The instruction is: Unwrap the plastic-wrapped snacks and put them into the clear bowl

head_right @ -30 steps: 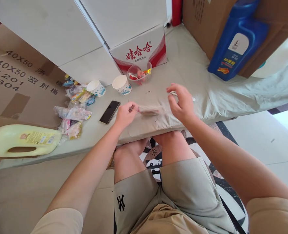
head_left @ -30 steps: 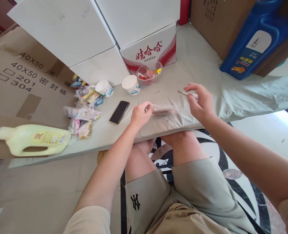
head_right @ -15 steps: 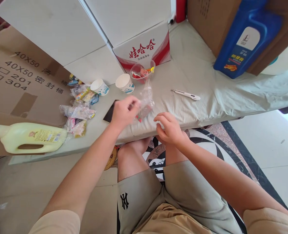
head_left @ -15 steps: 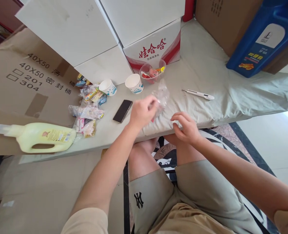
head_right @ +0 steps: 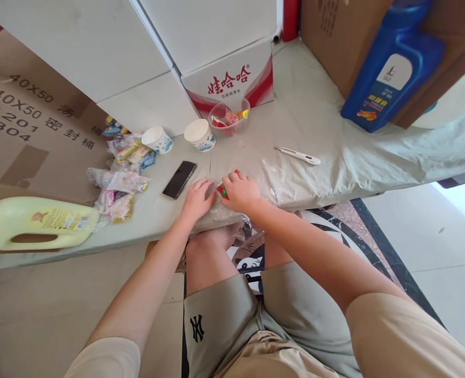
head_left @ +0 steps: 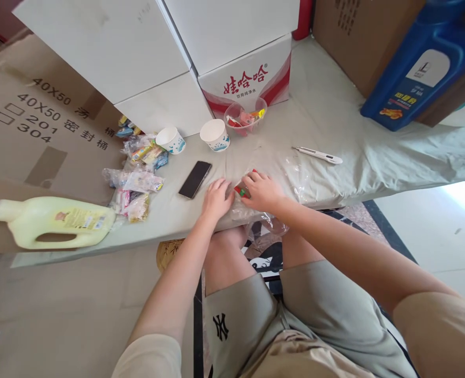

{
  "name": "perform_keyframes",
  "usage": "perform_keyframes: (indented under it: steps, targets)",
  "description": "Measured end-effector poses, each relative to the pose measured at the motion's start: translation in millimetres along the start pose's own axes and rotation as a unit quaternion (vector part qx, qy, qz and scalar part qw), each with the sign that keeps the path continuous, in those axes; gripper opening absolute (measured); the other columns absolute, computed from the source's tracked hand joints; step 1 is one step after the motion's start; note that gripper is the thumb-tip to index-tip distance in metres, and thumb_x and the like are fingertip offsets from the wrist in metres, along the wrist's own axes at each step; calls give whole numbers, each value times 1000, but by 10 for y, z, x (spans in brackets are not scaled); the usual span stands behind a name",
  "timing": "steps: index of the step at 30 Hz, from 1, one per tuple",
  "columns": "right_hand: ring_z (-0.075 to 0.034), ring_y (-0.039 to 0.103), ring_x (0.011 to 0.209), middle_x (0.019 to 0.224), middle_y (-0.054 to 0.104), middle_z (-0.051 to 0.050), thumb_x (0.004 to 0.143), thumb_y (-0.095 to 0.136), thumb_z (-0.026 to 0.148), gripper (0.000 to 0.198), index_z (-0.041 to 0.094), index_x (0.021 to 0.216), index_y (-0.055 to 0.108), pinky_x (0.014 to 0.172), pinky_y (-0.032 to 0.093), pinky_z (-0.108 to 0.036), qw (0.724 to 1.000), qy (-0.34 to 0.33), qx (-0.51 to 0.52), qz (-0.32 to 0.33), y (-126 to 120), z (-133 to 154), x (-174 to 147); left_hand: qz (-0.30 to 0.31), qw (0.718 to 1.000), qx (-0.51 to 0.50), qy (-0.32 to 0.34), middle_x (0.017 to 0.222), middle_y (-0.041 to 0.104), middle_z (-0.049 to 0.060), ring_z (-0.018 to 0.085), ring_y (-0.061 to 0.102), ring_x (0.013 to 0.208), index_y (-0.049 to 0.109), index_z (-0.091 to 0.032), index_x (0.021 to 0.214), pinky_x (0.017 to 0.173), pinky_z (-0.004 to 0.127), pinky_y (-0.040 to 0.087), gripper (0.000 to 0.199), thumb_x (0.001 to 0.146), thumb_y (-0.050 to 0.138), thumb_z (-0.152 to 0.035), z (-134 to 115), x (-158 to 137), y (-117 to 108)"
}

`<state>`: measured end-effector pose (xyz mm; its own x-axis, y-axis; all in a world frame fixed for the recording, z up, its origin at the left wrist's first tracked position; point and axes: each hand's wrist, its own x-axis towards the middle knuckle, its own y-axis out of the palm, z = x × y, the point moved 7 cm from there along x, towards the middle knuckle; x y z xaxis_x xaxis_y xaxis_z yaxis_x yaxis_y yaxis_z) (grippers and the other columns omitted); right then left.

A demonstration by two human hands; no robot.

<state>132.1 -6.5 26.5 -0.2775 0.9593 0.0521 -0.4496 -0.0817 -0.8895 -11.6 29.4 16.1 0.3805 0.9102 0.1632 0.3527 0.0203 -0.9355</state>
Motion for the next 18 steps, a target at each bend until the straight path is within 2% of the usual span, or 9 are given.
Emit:
perform_keyframes:
  steps: [3, 6, 9, 11, 13, 16, 18]
  targets:
    - [-43, 51, 125, 137, 56, -23, 80, 69, 45, 57, 17, 129, 59, 100, 45, -56, 997, 64, -38, 5, 181, -85, 134, 1, 999, 42, 6, 146, 59, 16, 33, 51, 140, 65, -18, 129, 116, 51, 42, 37, 95, 54, -27, 158, -148, 211]
    - [-42, 52, 124, 138, 57, -18, 80, 67, 37, 53, 23, 130, 60, 98, 46, -56, 997, 73, -7, -17, 217, -257, 194, -10, 999, 52, 3, 149, 57, 13, 32, 47, 143, 63, -21, 134, 117, 53, 40, 40, 97, 48, -28, 172, -251, 272]
    - [-33, 62, 110, 130, 63, -13, 77, 65, 26, 50, 24, 126, 63, 92, 50, -46, 993, 89, 77, -4, 177, -492, 270, -15, 999, 50, 2, 148, 58, 13, 33, 48, 142, 64, -21, 133, 116, 53, 41, 40, 96, 48, -28, 142, -268, 251]
    - [-28, 65, 96, 113, 68, -11, 79, 62, 28, 37, 22, 116, 66, 87, 51, -42, 986, 111, 124, -14, 84, -625, 314, -18, 999, 50, 3, 147, 59, 12, 33, 49, 142, 64, -22, 133, 115, 52, 41, 40, 96, 48, -27, 131, -267, 227]
    - [-27, 64, 89, 99, 69, -10, 83, 57, 34, 22, 22, 98, 68, 84, 51, -41, 980, 127, 135, -70, -77, -709, 325, -22, 998, 52, 2, 147, 59, 12, 33, 49, 141, 63, -21, 133, 114, 52, 41, 41, 96, 47, -27, 130, -273, 212]
    - [-26, 62, 85, 86, 65, -8, 84, 56, 40, 20, 23, 78, 62, 80, 51, -41, 967, 146, 130, -163, -290, -768, 278, -28, 998, 53, 5, 145, 60, 11, 32, 50, 140, 64, -20, 132, 115, 51, 41, 40, 96, 47, -26, 129, -294, 203]
    - [-25, 60, 76, 74, 61, -5, 81, 59, 43, 22, 23, 71, 58, 73, 50, -39, 958, 174, 147, -174, -339, -819, 282, -33, 998, 52, 7, 145, 61, 11, 32, 50, 140, 64, -21, 131, 114, 50, 41, 40, 95, 48, -25, 129, -309, 200]
